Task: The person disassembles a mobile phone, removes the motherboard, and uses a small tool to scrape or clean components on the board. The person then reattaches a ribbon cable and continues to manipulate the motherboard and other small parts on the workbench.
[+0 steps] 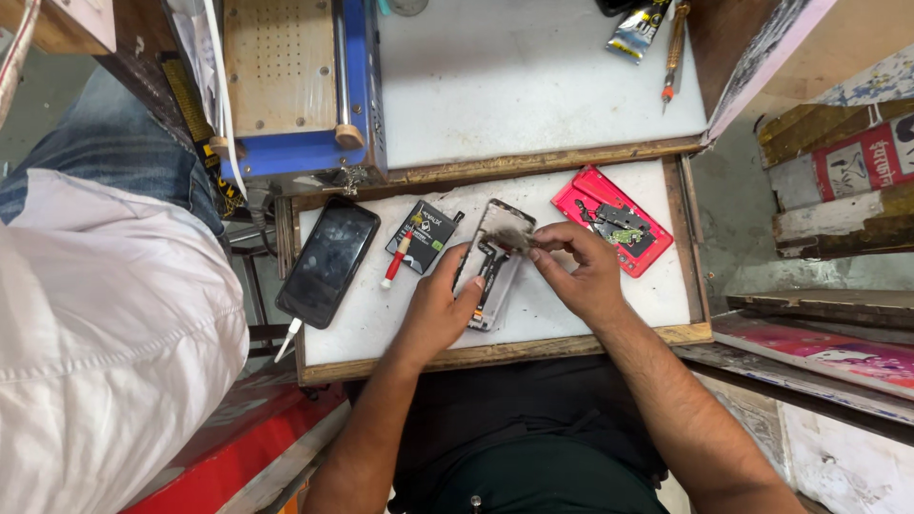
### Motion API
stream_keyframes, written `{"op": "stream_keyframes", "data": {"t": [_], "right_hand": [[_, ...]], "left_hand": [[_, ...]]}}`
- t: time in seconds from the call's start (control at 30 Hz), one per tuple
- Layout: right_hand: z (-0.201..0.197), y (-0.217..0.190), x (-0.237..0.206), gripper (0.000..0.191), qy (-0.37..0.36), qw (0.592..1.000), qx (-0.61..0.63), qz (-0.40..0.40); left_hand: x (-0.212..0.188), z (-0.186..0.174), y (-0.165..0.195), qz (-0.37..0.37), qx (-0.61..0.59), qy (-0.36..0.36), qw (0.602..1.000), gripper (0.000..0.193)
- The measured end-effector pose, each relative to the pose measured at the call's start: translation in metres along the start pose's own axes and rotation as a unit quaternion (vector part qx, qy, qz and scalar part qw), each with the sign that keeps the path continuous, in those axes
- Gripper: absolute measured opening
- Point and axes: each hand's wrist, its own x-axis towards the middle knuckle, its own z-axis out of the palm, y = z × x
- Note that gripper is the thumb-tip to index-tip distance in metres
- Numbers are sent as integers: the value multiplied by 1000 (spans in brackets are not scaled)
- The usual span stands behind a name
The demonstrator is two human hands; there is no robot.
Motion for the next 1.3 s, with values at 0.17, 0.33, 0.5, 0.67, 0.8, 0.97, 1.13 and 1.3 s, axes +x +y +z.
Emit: {"op": "stream_keyframes", "data": {"t": [0.17,0.33,0.5,0.67,0.8,0.97,1.13,1.3], "right_hand": [[-7,1,-3,30,13,999,-20,41],[-12,-15,8,40,8,992,-93,82],[-7,-23,18,42,37,986,-117,114],[-3,-26,26,40,32,978,-160,129],[2,-28,27,35,29,976,-158,147],[4,-28,29,31,24,976,-176,126],[10,-25,28,28,26,976,-181,117],[15,-28,26,26,31,975,-199,100]], "left_hand": [[10,4,9,-50,134,-30,989,44],[17,13,20,98,350,96,927,36],[30,24,11,149,289,39,945,21],[37,36,1,217,319,52,921,19],[36,33,-1,229,331,54,914,21],[36,32,-1,232,349,58,906,22],[36,30,-10,205,331,55,920,21],[38,16,-22,83,265,124,953,24]]}}
